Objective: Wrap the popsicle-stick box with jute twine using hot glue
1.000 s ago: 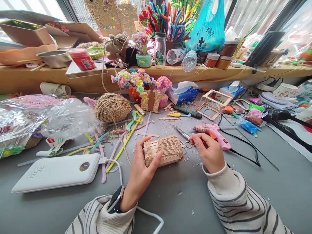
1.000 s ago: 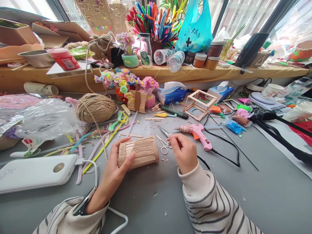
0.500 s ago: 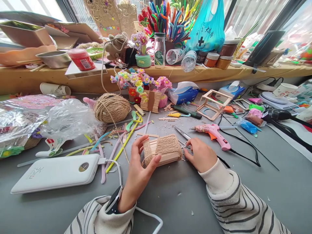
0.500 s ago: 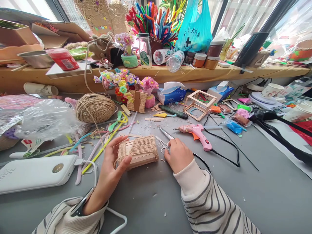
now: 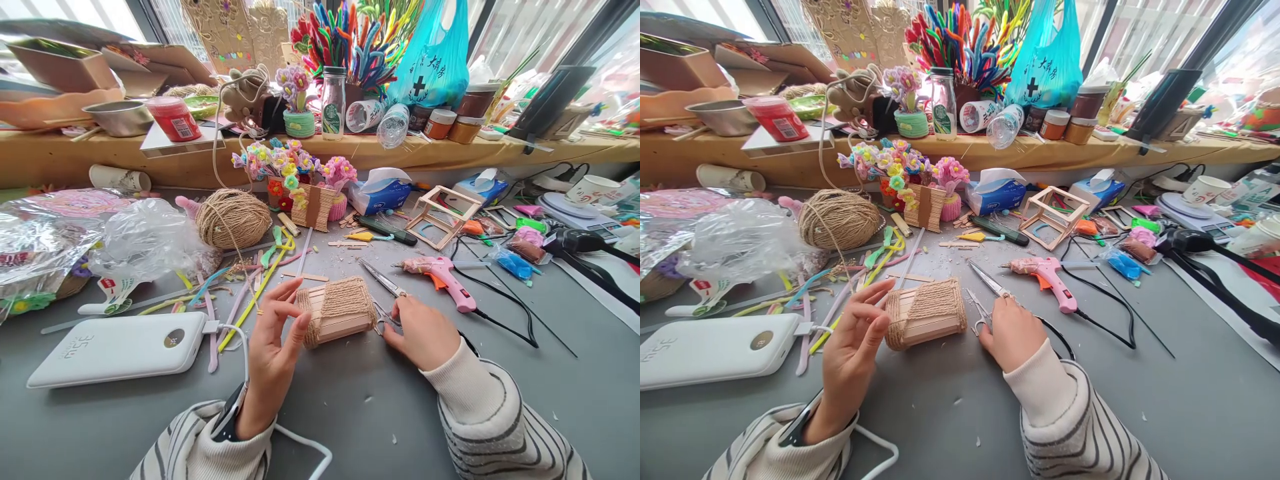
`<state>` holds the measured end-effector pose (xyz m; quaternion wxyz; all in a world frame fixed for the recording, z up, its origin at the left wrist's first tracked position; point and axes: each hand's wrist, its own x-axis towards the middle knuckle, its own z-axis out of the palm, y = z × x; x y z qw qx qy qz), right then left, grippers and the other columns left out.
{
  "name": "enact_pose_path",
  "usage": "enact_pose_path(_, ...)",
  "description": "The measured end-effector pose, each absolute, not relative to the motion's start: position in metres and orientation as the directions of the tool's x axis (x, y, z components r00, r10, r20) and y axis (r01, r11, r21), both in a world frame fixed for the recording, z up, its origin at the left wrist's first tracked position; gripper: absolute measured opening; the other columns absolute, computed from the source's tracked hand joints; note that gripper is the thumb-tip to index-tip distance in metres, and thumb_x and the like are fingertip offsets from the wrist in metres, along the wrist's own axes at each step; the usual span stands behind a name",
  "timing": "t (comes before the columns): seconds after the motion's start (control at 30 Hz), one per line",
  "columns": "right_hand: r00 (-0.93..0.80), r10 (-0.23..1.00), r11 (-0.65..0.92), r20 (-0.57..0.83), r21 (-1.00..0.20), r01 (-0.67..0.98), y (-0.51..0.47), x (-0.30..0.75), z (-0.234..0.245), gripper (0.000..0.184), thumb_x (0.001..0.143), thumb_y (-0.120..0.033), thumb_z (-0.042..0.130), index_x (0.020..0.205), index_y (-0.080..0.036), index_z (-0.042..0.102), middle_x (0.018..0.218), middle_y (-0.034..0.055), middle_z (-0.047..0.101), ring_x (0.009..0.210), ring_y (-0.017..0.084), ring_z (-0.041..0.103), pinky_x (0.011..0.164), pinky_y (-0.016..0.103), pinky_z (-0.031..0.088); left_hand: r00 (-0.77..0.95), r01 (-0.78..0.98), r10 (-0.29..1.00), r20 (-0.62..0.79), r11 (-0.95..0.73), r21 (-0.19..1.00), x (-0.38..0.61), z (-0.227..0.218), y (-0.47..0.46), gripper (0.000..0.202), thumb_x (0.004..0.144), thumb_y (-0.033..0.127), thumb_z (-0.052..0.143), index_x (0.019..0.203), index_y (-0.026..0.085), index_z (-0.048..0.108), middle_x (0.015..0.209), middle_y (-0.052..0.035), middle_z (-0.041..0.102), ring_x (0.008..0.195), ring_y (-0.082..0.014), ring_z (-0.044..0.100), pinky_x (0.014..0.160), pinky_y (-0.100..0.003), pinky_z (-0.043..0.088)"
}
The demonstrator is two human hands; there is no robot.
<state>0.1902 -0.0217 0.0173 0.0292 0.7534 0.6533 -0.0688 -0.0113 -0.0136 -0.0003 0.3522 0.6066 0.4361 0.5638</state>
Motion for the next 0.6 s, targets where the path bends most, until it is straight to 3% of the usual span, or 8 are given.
enact_pose_path(0.13, 0.160, 0.972, -0.165, -0.170, -0.014, 0.986, -0.026, 0.188, 0.019, 0.009, 0.070, -0.021, 0.057, 0.077, -0.015, 0.058, 0.079, 0.0105, 0.066, 0.064, 0.024, 0.063, 0.044, 0.028, 0.026, 0.055, 0.250, 0.935, 0.351, -0.353, 0.901, -0.012, 0.003, -0.014, 0.013, 0.076, 0.027, 0.060, 0.085, 0.021, 0.051, 0.125, -0.0092, 0.046, 0.124, -0.0241, 0.039, 0.102, -0.044, 0.035)
enact_pose_path(0.27, 0.195, 0.966, -0.203, -0.169, -0.026, 0.979, -0.025, 0.189, 0.017, 0.008, 0.069, -0.024, 0.056, 0.069, -0.016, 0.057, 0.071, 0.0100, 0.066, 0.059, 0.024, 0.062, 0.043, 0.027, 0.026, 0.082, 0.302, 0.933, 0.351, -0.359, 0.883, -0.013, 0.003, -0.015, 0.007, 0.079, 0.025, 0.056, 0.084, 0.022, 0.053, 0.125, -0.0087, 0.046, 0.124, -0.0235, 0.040, 0.103, -0.044, 0.033)
enact_pose_path(0.47, 0.202, 0.974, -0.217, -0.103, -0.177, 0.960, -0.023, 0.201, 0.013, 0.006, 0.070, -0.023, 0.054, 0.069, -0.018, 0.058, 0.062, 0.0035, 0.063, 0.058, 0.019, 0.059, 0.049, 0.027, 0.031, 0.052, 0.263, 0.916, 0.397, -0.396, 0.880, -0.013, -0.002, -0.013, 0.003, 0.081, 0.022, 0.054, 0.078, 0.021, 0.056, 0.119, -0.0055, 0.050, 0.118, -0.0192, 0.045, 0.101, -0.038, 0.036)
enact_pose_path(0.6, 0.220, 0.975, -0.212, -0.024, -0.383, 0.899, -0.022, 0.209, 0.012, 0.006, 0.067, -0.024, 0.054, 0.067, -0.018, 0.056, 0.051, -0.0022, 0.055, 0.051, 0.015, 0.053, 0.051, 0.026, 0.035, 0.040, 0.245, 0.897, 0.440, -0.436, 0.866, -0.013, -0.002, -0.012, 0.006, 0.081, 0.019, 0.054, 0.075, 0.020, 0.056, 0.116, -0.0048, 0.053, 0.114, -0.0167, 0.047, 0.099, -0.034, 0.039)
